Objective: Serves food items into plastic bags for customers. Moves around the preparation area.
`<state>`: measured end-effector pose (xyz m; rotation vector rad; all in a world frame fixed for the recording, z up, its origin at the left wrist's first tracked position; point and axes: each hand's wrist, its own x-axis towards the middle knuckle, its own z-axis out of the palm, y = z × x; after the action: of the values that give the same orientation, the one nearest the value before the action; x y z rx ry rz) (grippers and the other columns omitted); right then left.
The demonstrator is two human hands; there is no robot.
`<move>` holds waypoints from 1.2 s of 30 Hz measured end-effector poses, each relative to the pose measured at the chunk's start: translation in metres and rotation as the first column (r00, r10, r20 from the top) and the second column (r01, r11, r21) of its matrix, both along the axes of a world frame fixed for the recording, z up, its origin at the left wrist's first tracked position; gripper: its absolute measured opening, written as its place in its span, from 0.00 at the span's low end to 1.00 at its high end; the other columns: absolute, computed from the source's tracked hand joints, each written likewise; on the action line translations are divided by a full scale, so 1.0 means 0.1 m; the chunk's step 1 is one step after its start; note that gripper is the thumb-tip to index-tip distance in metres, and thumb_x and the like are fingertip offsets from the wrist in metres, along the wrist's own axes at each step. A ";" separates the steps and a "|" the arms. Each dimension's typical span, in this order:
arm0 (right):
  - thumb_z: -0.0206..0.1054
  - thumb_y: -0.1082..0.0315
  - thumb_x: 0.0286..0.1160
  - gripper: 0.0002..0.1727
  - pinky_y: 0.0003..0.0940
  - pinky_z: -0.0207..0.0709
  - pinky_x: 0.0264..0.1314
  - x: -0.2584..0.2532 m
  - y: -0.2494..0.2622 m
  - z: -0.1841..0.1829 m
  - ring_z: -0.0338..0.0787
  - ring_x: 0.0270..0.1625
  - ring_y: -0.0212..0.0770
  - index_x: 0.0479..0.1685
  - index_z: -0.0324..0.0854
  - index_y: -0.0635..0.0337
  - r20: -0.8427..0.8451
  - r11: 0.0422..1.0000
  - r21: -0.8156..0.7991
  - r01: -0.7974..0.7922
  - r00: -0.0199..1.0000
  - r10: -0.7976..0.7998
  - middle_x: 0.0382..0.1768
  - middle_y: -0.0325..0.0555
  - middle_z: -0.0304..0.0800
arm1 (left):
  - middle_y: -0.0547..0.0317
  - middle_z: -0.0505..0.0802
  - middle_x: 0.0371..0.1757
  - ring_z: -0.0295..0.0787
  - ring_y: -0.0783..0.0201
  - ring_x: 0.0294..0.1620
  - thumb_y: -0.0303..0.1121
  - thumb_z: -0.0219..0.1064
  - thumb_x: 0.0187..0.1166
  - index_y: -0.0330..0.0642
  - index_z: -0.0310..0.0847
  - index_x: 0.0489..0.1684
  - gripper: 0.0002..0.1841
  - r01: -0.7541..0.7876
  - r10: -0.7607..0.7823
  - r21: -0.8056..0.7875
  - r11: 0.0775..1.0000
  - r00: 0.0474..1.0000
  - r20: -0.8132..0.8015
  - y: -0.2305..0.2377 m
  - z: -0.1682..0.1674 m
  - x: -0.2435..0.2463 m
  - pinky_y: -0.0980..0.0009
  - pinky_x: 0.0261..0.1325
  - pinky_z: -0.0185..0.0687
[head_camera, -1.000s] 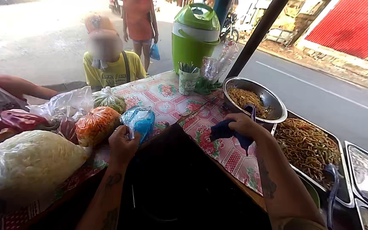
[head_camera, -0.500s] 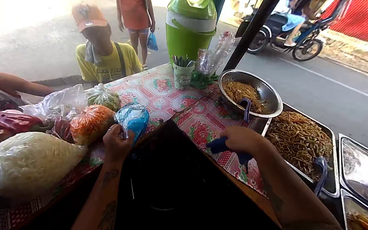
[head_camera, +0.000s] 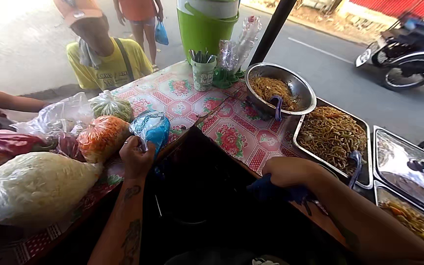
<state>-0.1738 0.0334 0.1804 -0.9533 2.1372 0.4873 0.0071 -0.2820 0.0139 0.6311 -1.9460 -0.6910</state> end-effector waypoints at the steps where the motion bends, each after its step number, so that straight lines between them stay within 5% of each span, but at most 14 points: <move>1: 0.60 0.73 0.80 0.12 0.69 0.74 0.58 0.08 0.04 0.21 0.87 0.58 0.66 0.52 0.88 0.65 -0.009 1.000 0.000 0.004 1.000 -0.004 0.50 0.65 0.89 | 0.48 0.80 0.26 0.77 0.58 0.29 0.34 0.64 0.67 0.30 0.73 0.21 0.14 0.005 -0.005 -0.005 1.000 1.000 0.001 0.01 0.00 0.00 0.62 0.35 0.71; 4: 0.62 0.71 0.82 0.12 0.67 0.77 0.61 -0.25 -0.12 0.28 0.89 0.58 0.62 0.55 0.89 0.58 -0.223 0.980 -0.200 0.020 0.973 -0.065 0.50 0.60 0.91 | 0.45 0.82 0.27 0.78 0.56 0.30 0.34 0.63 0.68 0.30 0.74 0.22 0.14 0.004 -0.004 -0.042 0.999 1.000 0.009 0.00 -0.03 0.02 0.60 0.36 0.71; 7: 0.63 0.76 0.77 0.17 0.70 0.76 0.67 -1.01 -0.51 -0.41 0.87 0.66 0.66 0.63 0.85 0.65 -0.331 0.839 -0.541 -0.062 0.932 -0.145 0.59 0.66 0.89 | 0.44 0.82 0.28 0.79 0.55 0.31 0.35 0.63 0.69 0.30 0.74 0.22 0.14 -0.009 0.008 -0.067 0.998 1.000 -0.003 -0.01 -0.06 0.01 0.59 0.37 0.72; 9: 0.60 0.81 0.74 0.31 0.68 0.67 0.81 -1.35 -0.59 -1.01 0.74 0.81 0.66 0.82 0.72 0.65 -0.298 0.738 -0.674 -0.039 0.928 -0.223 0.78 0.68 0.75 | 0.45 0.81 0.27 0.77 0.55 0.30 0.35 0.62 0.69 0.31 0.72 0.21 0.14 -0.016 0.015 -0.084 0.996 1.000 -0.013 -0.01 -0.08 -0.01 0.59 0.36 0.70; 11: 0.58 0.84 0.72 0.36 0.69 0.55 0.88 -1.24 -0.32 -1.40 0.60 0.91 0.67 0.87 0.67 0.61 -0.218 0.661 -0.751 0.000 0.944 -0.248 0.88 0.66 0.61 | 0.45 0.80 0.27 0.77 0.55 0.30 0.35 0.63 0.69 0.30 0.72 0.20 0.14 0.007 -0.008 -0.094 0.996 1.000 -0.006 0.00 -0.05 0.02 0.60 0.36 0.70; 13: 0.54 0.86 0.73 0.35 0.65 0.50 0.91 -0.67 0.21 -1.29 0.55 0.93 0.62 0.84 0.74 0.58 -0.091 0.668 -0.742 0.055 0.979 -0.182 0.90 0.59 0.60 | 0.45 0.80 0.27 0.77 0.54 0.31 0.35 0.63 0.70 0.30 0.72 0.20 0.15 0.034 -0.035 -0.102 0.994 0.999 -0.008 0.03 -0.04 0.04 0.59 0.37 0.70; 16: 0.55 0.87 0.71 0.25 0.57 0.64 0.87 0.19 1.14 -0.80 0.77 0.82 0.57 0.62 0.90 0.63 0.181 0.775 -0.610 0.163 0.981 -0.064 0.73 0.58 0.85 | 0.44 0.81 0.27 0.77 0.54 0.32 0.34 0.62 0.71 0.30 0.72 0.21 0.15 0.090 -0.098 -0.122 0.988 0.993 -0.061 0.13 0.01 0.03 0.59 0.39 0.71; 18: 0.58 0.85 0.72 0.19 0.54 0.77 0.67 0.51 1.47 -0.39 0.89 0.61 0.50 0.53 0.91 0.64 0.351 0.853 -0.453 0.261 0.931 -0.098 0.54 0.56 0.93 | 0.43 0.84 0.28 0.81 0.55 0.31 0.34 0.64 0.71 0.29 0.76 0.24 0.14 0.172 -0.190 -0.153 0.973 0.976 -0.110 0.30 0.17 -0.08 0.59 0.38 0.76; 21: 0.56 0.79 0.65 0.20 0.38 0.83 0.56 0.69 1.62 -0.11 0.91 0.50 0.33 0.50 0.91 0.60 0.227 0.672 -0.701 0.241 0.968 -0.110 0.45 0.45 0.94 | 0.39 0.88 0.32 0.87 0.51 0.34 0.32 0.65 0.68 0.29 0.79 0.24 0.11 0.316 -0.347 -0.205 0.926 0.927 -0.142 0.75 0.49 -0.49 0.56 0.38 0.82; 24: 0.53 0.81 0.71 0.23 0.48 0.82 0.66 0.52 1.28 -0.19 0.92 0.60 0.48 0.59 0.89 0.64 -0.076 0.484 -0.872 0.069 0.959 -0.273 0.56 0.56 0.93 | 0.38 0.89 0.39 0.89 0.47 0.40 0.29 0.70 0.67 0.29 0.81 0.27 0.09 0.389 -0.417 -0.235 0.891 0.905 -0.082 1.13 0.60 -1.11 0.53 0.42 0.86; 27: 0.58 0.78 0.80 0.26 0.62 0.72 0.77 0.06 0.84 -0.41 0.80 0.76 0.63 0.79 0.76 0.62 -0.195 0.631 -0.750 0.196 0.847 -0.495 0.74 0.63 0.80 | 0.31 0.87 0.53 0.89 0.39 0.50 0.35 0.73 0.72 0.26 0.84 0.42 0.15 0.429 -0.401 -0.087 0.899 0.887 0.228 1.37 0.48 -1.71 0.44 0.52 0.86; 30: 0.62 0.63 0.86 0.36 0.65 0.65 0.82 -0.26 0.63 -0.52 0.70 0.84 0.66 0.92 0.56 0.62 -0.096 0.798 -0.485 0.358 0.885 -0.456 0.83 0.67 0.68 | 0.28 0.83 0.67 0.81 0.33 0.68 0.49 0.73 0.75 0.30 0.87 0.53 0.26 0.417 -0.401 0.116 0.901 0.704 0.586 1.60 0.27 -1.96 0.35 0.67 0.77; 33: 0.60 0.64 0.88 0.21 0.56 0.70 0.81 -0.38 0.62 -0.42 0.81 0.77 0.59 0.72 0.81 0.67 -0.033 0.621 -0.721 0.306 0.881 -0.472 0.71 0.65 0.83 | 0.35 0.74 0.83 0.61 0.32 0.86 0.51 0.76 0.72 0.39 0.91 0.52 0.24 0.342 -0.308 0.039 0.939 0.785 0.537 1.80 0.25 -1.87 0.31 0.79 0.62; 36: 0.63 0.70 0.84 0.13 0.54 0.80 0.69 -0.64 0.48 -0.49 0.90 0.60 0.58 0.55 0.87 0.71 0.015 0.352 -0.916 0.193 0.892 -0.452 0.55 0.64 0.91 | 0.41 0.76 0.83 0.56 0.33 0.89 0.41 0.74 0.76 0.43 0.95 0.44 0.12 0.327 -0.276 -0.056 0.943 0.865 0.419 1.88 0.29 -1.74 0.31 0.85 0.48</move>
<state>-0.2382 0.0810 0.1311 -0.9498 2.7488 -0.9740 -0.1667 -0.0944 0.0434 0.4138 -2.4934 -0.6567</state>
